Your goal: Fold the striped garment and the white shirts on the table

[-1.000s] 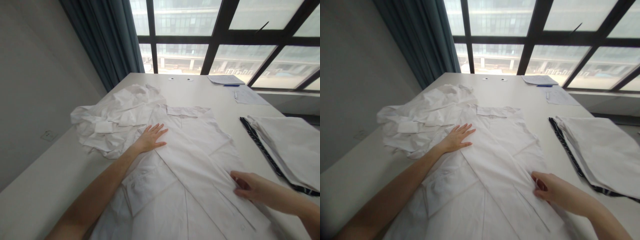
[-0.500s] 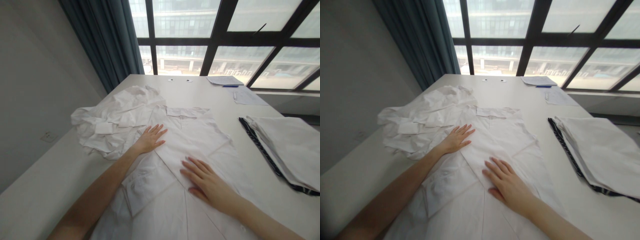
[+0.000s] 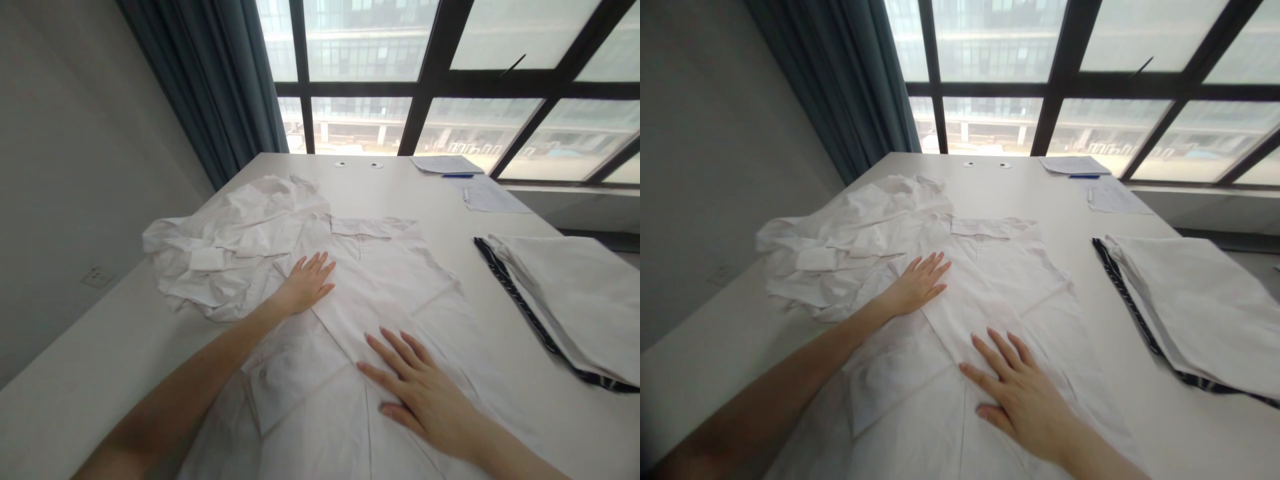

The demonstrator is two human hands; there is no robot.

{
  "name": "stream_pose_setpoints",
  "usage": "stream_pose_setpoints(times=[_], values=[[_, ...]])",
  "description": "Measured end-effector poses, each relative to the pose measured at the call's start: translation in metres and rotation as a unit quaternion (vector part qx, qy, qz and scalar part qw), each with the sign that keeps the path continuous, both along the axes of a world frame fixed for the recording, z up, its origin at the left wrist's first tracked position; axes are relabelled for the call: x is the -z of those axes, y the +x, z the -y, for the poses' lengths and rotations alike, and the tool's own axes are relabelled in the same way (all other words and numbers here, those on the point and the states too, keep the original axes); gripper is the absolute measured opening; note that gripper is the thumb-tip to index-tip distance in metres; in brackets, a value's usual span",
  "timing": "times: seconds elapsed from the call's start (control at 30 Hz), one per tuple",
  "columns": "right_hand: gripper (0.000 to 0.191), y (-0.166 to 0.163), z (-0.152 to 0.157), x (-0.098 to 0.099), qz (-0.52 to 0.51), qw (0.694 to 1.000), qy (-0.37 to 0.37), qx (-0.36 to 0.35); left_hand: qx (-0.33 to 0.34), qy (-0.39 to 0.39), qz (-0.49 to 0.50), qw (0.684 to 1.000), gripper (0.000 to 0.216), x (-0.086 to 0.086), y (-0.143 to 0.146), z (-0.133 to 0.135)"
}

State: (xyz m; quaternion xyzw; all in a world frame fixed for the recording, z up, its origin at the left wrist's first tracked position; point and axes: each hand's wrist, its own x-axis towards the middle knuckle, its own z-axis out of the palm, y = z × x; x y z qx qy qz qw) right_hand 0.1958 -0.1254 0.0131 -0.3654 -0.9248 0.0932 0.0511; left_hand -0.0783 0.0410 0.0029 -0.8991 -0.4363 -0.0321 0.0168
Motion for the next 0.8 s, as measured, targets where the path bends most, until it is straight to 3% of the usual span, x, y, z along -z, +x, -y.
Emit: stream_pose_setpoints(times=[0.1, 0.2, 0.6, 0.8], values=[[0.061, 0.000, 0.000, 0.002, -0.009, 1.000, 0.009, 0.003, 0.089, -0.004, 0.023, 0.996, 0.055, -0.002, 0.023, 0.018], [0.062, 0.000, 0.001, 0.004, -0.014, 1.000, 0.017, 0.005, 0.127, -0.030, 0.031, 0.991, 0.063, 0.000, 0.040, 0.023], [0.065, -0.001, 0.005, 0.000, 0.015, 0.999, 0.000, -0.031, -0.013, -0.059, 0.014, 0.998, 0.071, 0.008, 0.025, -0.053], [0.064, 0.002, 0.009, -0.002, 0.033, 0.999, -0.012, -0.041, -0.015, -0.034, 0.012, 0.999, 0.069, 0.012, 0.019, -0.064]])
